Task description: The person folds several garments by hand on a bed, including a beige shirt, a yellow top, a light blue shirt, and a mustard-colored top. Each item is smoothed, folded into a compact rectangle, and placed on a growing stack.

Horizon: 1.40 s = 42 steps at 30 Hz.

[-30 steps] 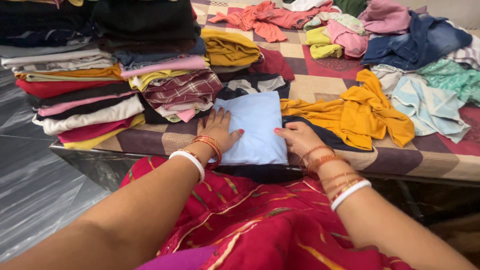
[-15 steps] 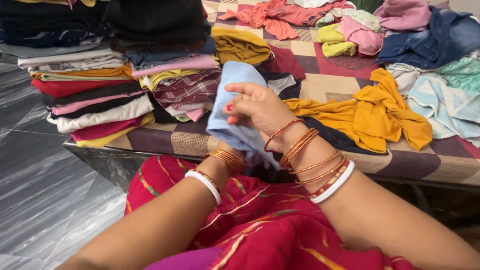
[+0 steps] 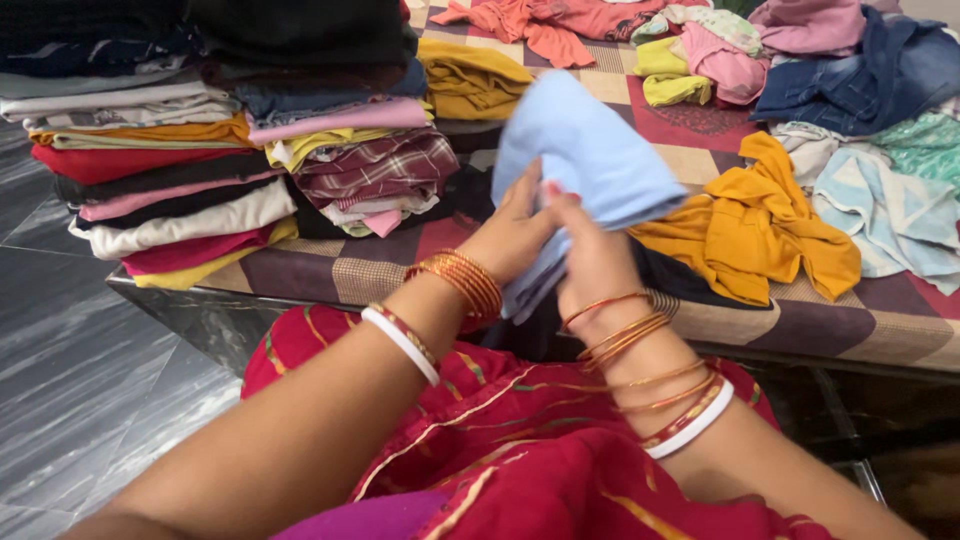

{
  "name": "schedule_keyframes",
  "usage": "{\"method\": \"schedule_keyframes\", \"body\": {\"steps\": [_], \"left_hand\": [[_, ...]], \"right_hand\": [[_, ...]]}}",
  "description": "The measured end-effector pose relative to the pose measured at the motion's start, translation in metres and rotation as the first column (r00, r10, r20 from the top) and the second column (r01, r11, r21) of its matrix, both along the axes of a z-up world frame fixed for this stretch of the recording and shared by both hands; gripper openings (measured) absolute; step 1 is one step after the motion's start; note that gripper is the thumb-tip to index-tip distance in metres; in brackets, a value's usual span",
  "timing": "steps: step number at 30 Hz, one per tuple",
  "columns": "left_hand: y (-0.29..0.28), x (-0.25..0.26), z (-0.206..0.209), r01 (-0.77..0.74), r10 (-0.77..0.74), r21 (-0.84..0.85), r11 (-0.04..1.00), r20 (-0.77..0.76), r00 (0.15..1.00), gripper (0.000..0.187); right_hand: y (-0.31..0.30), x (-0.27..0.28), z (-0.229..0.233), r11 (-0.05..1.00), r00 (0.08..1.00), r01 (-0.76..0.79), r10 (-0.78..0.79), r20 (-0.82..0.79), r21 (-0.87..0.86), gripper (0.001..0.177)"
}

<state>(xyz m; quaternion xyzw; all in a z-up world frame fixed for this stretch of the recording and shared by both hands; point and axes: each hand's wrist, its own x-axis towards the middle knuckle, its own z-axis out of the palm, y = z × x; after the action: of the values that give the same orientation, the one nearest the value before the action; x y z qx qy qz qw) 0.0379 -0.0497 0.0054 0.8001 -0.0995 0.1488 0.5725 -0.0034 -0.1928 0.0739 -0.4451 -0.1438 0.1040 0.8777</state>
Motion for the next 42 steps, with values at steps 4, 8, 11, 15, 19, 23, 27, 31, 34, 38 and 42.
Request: {"method": "schedule_keyframes", "body": {"steps": [4,8,11,15,19,23,27,31,34,38,42], "left_hand": [[0.018,0.016,0.005,0.053,-0.061,-0.190,0.980,-0.036,0.997,0.070],[0.053,-0.011,-0.023,-0.278,0.342,0.442,0.853,-0.070,0.937,0.063],[0.064,-0.036,-0.040,-0.350,0.193,0.733,0.584,0.293,0.936,0.066],[0.070,-0.035,-0.022,-0.194,0.182,0.764,0.615,0.102,0.978,0.066],[0.076,-0.037,-0.006,-0.213,0.149,0.741,0.637,0.152,0.977,0.059],[0.078,-0.040,-0.006,-0.251,0.159,0.700,0.669,0.195,0.968,0.052],[0.081,-0.039,-0.007,-0.240,0.153,0.678,0.694,0.188,0.970,0.050],[0.081,-0.039,-0.011,-0.261,0.176,0.672,0.693,0.194,0.965,0.050],[0.081,-0.037,-0.013,-0.270,0.182,0.668,0.693,0.201,0.963,0.049],[0.083,-0.037,-0.016,-0.268,0.160,0.659,0.703,0.221,0.962,0.049],[0.082,-0.037,-0.016,-0.276,0.176,0.661,0.698,0.215,0.961,0.050]], "right_hand": [[-0.024,0.023,0.011,0.956,0.955,-0.085,0.159,-0.251,0.282,0.039],[-0.050,0.060,0.022,0.977,0.960,0.039,0.021,-0.279,0.211,0.037],[-0.066,0.122,0.041,0.984,0.973,0.101,-0.068,-0.219,0.144,0.034],[-0.062,0.228,0.086,0.883,0.881,0.426,-0.354,0.314,-0.197,0.030],[-0.004,0.288,0.081,0.373,0.609,0.765,-0.155,0.778,-0.525,0.040],[0.100,0.291,0.042,0.164,0.551,0.751,0.378,0.744,-0.640,0.051],[0.172,0.259,-0.001,0.038,0.523,0.739,0.597,0.608,-0.673,0.062],[0.173,0.252,-0.017,0.059,0.495,0.740,0.627,0.601,-0.670,0.068],[0.166,0.255,-0.021,0.121,0.424,0.783,0.615,0.665,-0.611,0.069],[0.165,0.242,-0.035,0.199,0.366,0.824,0.526,0.767,-0.530,0.069],[0.148,0.216,-0.036,0.323,0.315,0.803,0.485,0.816,-0.501,0.066]]}}
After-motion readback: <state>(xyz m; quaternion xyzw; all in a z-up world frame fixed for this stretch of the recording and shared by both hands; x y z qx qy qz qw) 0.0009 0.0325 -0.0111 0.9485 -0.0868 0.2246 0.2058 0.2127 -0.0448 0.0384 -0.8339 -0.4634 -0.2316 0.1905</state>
